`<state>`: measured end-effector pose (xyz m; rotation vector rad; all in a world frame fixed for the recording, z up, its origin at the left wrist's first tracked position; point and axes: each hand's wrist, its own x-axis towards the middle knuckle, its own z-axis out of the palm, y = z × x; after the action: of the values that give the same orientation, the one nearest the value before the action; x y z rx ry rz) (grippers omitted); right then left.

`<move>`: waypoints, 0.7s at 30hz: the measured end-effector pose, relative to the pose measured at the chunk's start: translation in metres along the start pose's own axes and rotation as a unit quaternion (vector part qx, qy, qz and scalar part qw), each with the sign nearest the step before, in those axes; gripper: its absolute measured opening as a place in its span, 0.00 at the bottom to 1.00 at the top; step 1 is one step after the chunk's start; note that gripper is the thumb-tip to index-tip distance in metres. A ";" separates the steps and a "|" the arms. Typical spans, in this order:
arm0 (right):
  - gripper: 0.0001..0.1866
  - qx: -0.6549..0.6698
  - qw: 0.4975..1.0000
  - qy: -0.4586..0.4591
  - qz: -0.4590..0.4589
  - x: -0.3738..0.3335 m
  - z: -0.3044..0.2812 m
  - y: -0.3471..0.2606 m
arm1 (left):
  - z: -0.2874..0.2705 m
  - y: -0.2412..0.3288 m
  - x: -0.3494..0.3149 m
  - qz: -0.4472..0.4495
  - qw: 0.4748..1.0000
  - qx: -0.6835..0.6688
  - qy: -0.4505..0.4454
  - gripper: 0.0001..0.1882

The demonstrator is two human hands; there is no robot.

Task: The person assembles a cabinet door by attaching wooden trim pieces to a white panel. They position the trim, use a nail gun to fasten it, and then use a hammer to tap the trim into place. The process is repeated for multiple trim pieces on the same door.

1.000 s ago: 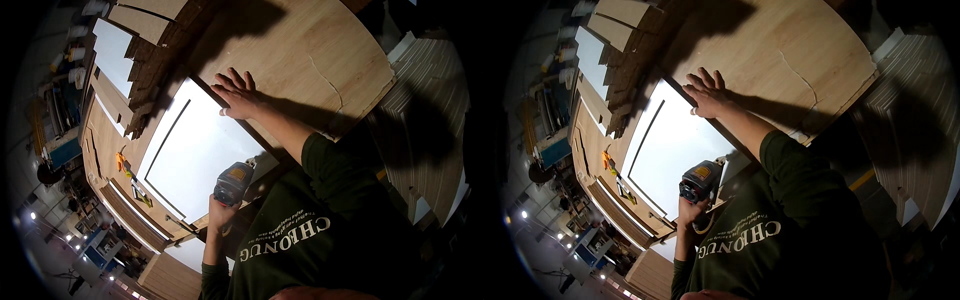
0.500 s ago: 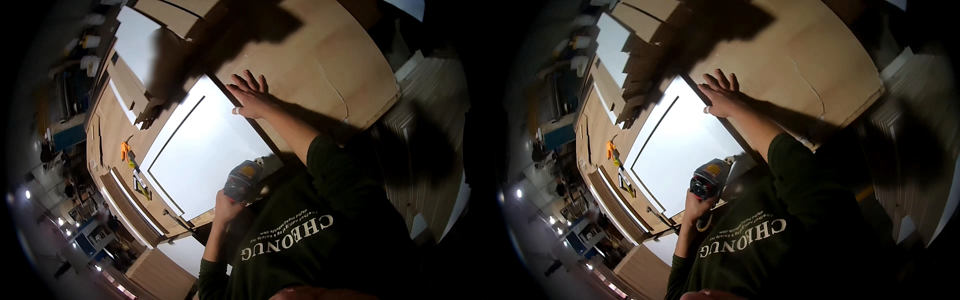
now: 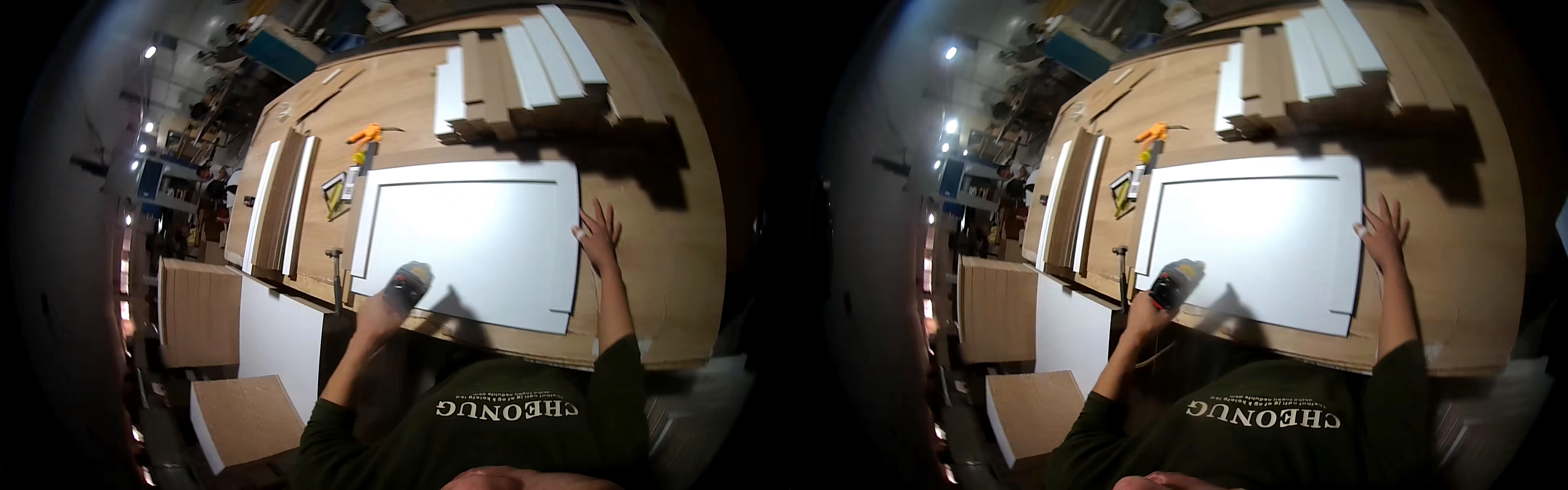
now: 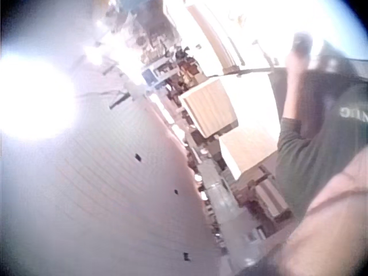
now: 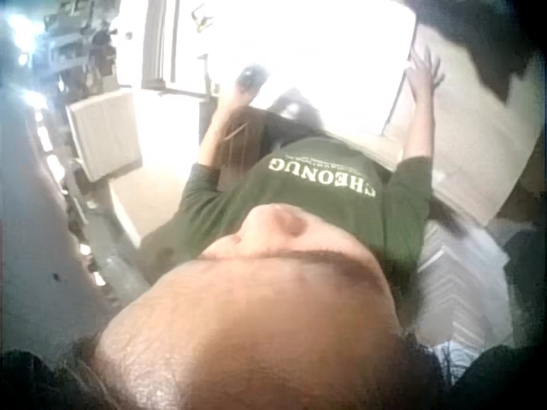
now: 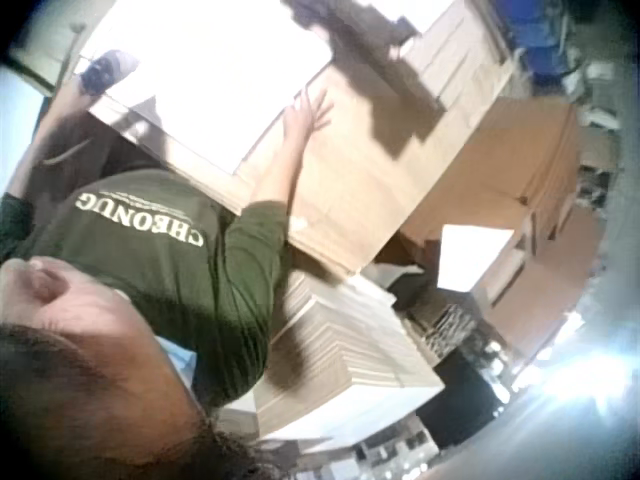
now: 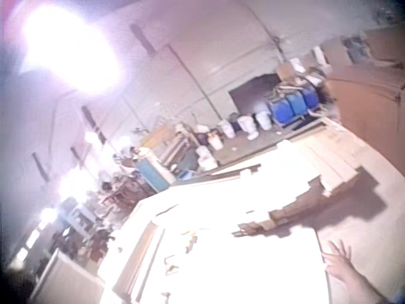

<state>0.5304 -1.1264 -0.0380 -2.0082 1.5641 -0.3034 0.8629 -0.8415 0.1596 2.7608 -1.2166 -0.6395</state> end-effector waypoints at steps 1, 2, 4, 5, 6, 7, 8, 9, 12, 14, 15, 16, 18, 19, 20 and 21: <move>0.29 0.000 1.000 -0.007 0.029 -0.004 0.000 -0.007 | -0.012 -0.023 0.010 -0.022 0.999 0.017 0.028 0.21; 0.30 -0.002 0.998 -0.014 0.059 -0.011 0.000 -0.018 | -0.018 -0.053 0.022 -0.044 0.997 0.032 0.053 0.20; 0.35 -0.020 0.994 -0.004 0.109 -0.030 0.004 -0.054 | -0.031 -0.115 0.046 -0.063 0.992 0.028 0.108 0.18; 0.37 -0.024 0.995 0.015 0.097 -0.033 0.020 -0.053 | -0.038 -0.146 0.056 -0.083 0.987 0.018 0.140 0.19; 0.40 -0.029 0.995 0.030 0.085 -0.034 0.039 -0.052 | -0.040 -0.182 0.066 -0.105 0.980 0.008 0.168 0.19; 0.41 -0.031 0.992 0.036 0.117 -0.043 0.044 -0.077 | -0.043 -0.214 0.075 -0.137 0.975 0.007 0.174 0.20; 0.41 -0.030 0.984 0.059 0.165 -0.052 0.034 -0.095 | -0.046 -0.229 0.096 -0.146 0.973 0.005 0.177 0.20; 0.41 -0.027 0.979 0.104 0.175 -0.051 0.028 -0.095 | -0.043 -0.239 0.123 -0.148 0.974 0.002 0.169 0.21; 0.40 -0.041 0.965 0.159 0.204 -0.064 0.038 -0.082 | -0.020 -0.298 0.193 -0.149 0.977 -0.023 0.152 0.23; 0.38 -0.042 0.961 0.163 0.218 -0.072 0.042 -0.081 | -0.015 -0.321 0.210 -0.148 0.976 -0.039 0.156 0.26; 0.38 -0.042 0.960 0.159 0.228 -0.073 0.047 -0.082 | -0.013 -0.335 0.214 -0.153 0.974 -0.051 0.159 0.27; 0.37 -0.043 0.957 0.156 0.239 -0.076 0.053 -0.080 | -0.014 -0.350 0.219 -0.121 0.981 -0.062 0.141 0.28; 0.35 -0.074 0.949 0.156 0.264 -0.096 0.058 -0.073 | -0.013 -0.388 0.229 -0.065 0.988 -0.091 0.105 0.32; 0.34 -0.100 0.944 0.161 0.270 -0.102 0.062 -0.075 | -0.020 -0.408 0.241 -0.130 0.973 -0.180 0.057 0.36; 0.33 -0.077 0.940 0.133 0.304 -0.117 0.052 -0.118 | -0.040 -0.403 0.231 -0.116 0.973 -0.110 0.167 0.31; 0.34 -0.017 0.952 0.135 0.274 -0.130 0.046 -0.133 | -0.053 -0.413 0.236 -0.144 0.969 -0.064 0.192 0.30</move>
<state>0.6240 -0.9695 0.0206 -1.5122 2.2322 -0.3352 1.3125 -0.7330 0.0369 2.7910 -0.6803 -0.1691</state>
